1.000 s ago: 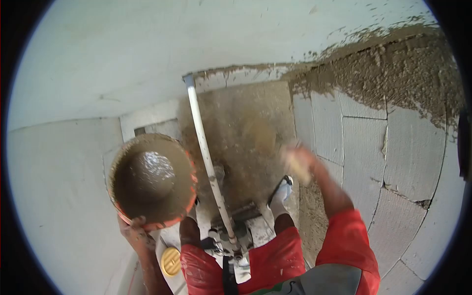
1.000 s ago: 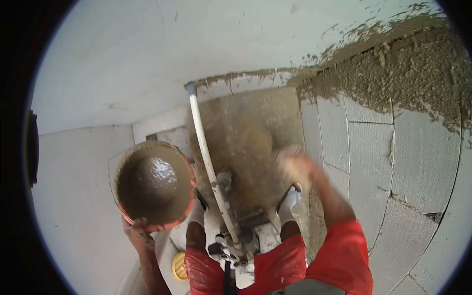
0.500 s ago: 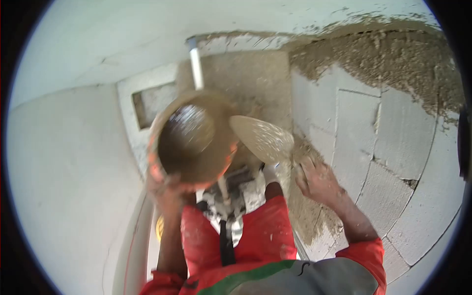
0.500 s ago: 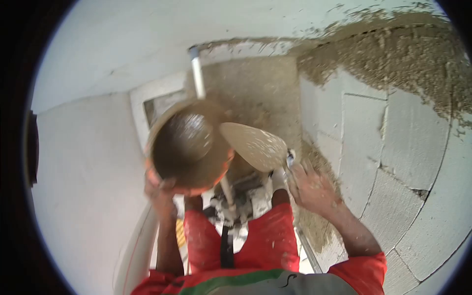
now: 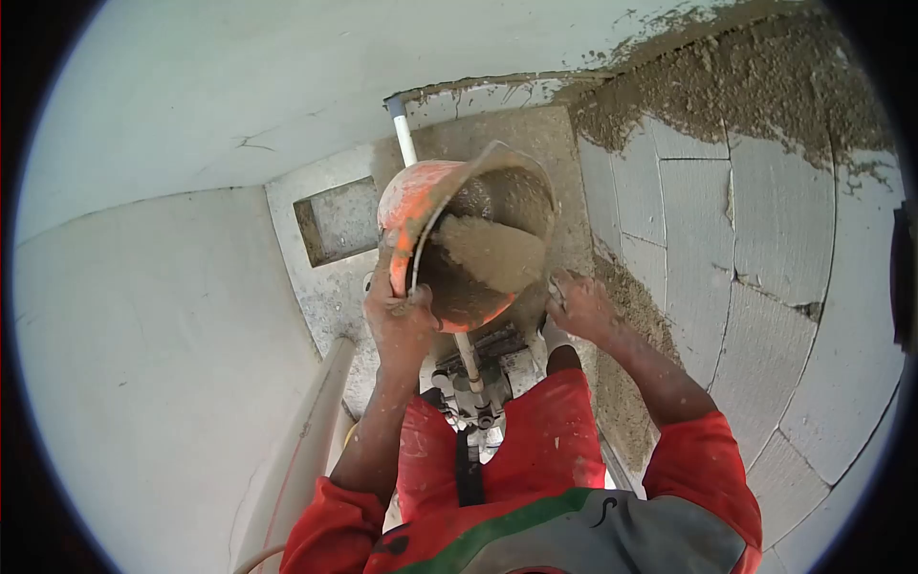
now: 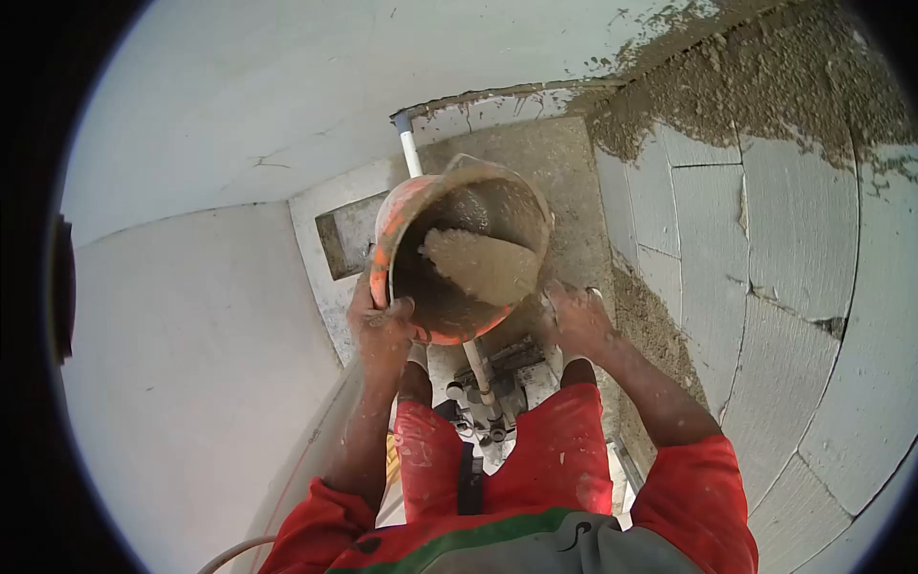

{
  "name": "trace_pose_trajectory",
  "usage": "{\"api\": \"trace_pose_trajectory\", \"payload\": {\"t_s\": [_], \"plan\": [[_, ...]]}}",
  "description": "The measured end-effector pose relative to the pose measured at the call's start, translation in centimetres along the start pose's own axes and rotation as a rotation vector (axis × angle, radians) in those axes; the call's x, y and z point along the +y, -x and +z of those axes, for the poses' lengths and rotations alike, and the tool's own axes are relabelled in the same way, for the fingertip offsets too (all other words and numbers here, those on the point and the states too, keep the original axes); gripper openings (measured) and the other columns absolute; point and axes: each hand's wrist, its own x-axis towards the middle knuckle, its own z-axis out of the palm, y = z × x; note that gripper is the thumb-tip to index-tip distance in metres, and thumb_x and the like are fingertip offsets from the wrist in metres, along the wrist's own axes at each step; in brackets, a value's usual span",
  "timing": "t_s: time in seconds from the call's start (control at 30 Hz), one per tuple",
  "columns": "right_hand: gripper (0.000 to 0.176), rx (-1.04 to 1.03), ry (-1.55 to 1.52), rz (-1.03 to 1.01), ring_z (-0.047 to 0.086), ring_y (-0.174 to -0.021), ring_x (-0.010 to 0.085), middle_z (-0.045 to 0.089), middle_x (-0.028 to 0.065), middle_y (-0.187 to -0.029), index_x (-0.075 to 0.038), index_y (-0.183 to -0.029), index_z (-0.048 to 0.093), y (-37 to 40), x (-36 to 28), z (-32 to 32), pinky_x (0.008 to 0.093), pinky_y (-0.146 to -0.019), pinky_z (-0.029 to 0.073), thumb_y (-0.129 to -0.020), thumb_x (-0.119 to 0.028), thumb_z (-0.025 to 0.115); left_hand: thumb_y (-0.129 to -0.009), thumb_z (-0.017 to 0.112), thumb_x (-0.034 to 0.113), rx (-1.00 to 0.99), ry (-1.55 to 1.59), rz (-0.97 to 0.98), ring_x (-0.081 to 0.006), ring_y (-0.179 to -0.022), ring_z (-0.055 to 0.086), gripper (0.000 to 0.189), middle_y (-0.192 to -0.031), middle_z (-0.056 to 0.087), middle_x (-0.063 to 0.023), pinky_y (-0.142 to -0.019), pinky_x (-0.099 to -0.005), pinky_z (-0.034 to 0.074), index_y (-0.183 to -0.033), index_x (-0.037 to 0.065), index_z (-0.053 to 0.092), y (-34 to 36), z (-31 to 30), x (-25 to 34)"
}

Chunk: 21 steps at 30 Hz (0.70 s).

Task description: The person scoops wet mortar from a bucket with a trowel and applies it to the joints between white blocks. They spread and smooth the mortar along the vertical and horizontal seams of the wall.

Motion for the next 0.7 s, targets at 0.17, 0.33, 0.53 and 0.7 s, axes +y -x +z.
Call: {"api": "trace_pose_trajectory", "payload": {"t_s": [0.17,0.33,0.53,0.7], "plan": [[0.042,0.144,0.085,-0.157,0.061,-0.099,0.0403,0.063,0.0223,-0.107,-0.001,-0.117,0.053,-1.2,-1.0,-0.9,0.0501,-0.084,0.047,-0.083,-0.025,0.059,-0.070,0.050,-0.007,0.043,0.183,-0.063,-0.0168,-0.057,0.060,0.059,-0.099,0.059,-0.0126,-0.041,-0.0261,0.051,-0.128,-0.004,0.048,-1.2,-2.0,-1.6],[0.029,0.066,-0.225,-0.348,0.063,-0.092,0.0344,0.063,0.0170,-0.098,-0.003,-0.106,0.057,-1.9,-2.2,-1.8,0.0420,-0.079,0.050,-0.084,-0.021,0.062,-0.067,0.053,0.007,0.100,0.198,-0.012,-0.0218,-0.065,0.064,0.070,-0.109,0.058,-0.0150,-0.042,-0.0277,0.055,-0.135,-0.004,0.040,-1.4,-5.4,-2.4],[0.026,-0.451,-1.113,0.004,0.065,-0.078,0.0175,0.063,0.0053,-0.088,0.000,-0.098,0.060,-5.9,2.8,-1.3,0.0345,-0.068,0.054,-0.080,-0.013,0.075,-0.069,0.057,0.018,0.340,-0.125,0.017,-0.0235,-0.097,0.061,0.071,-0.118,0.056,-0.0138,-0.087,-0.0364,0.051,-0.135,-0.002,0.041,-0.3,-11.0,-4.2],[0.023,-0.082,-1.072,0.291,0.063,-0.056,0.0201,0.064,0.0093,-0.075,-0.002,-0.097,0.063,-19.2,21.5,8.3,0.0350,-0.048,0.050,-0.089,-0.024,0.063,-0.072,0.057,0.018,0.520,-0.167,0.053,-0.0227,-0.103,0.059,0.070,-0.119,0.055,-0.0131,-0.087,-0.0360,0.052,-0.137,-0.002,0.039,0.5,-12.3,-7.0]]}}
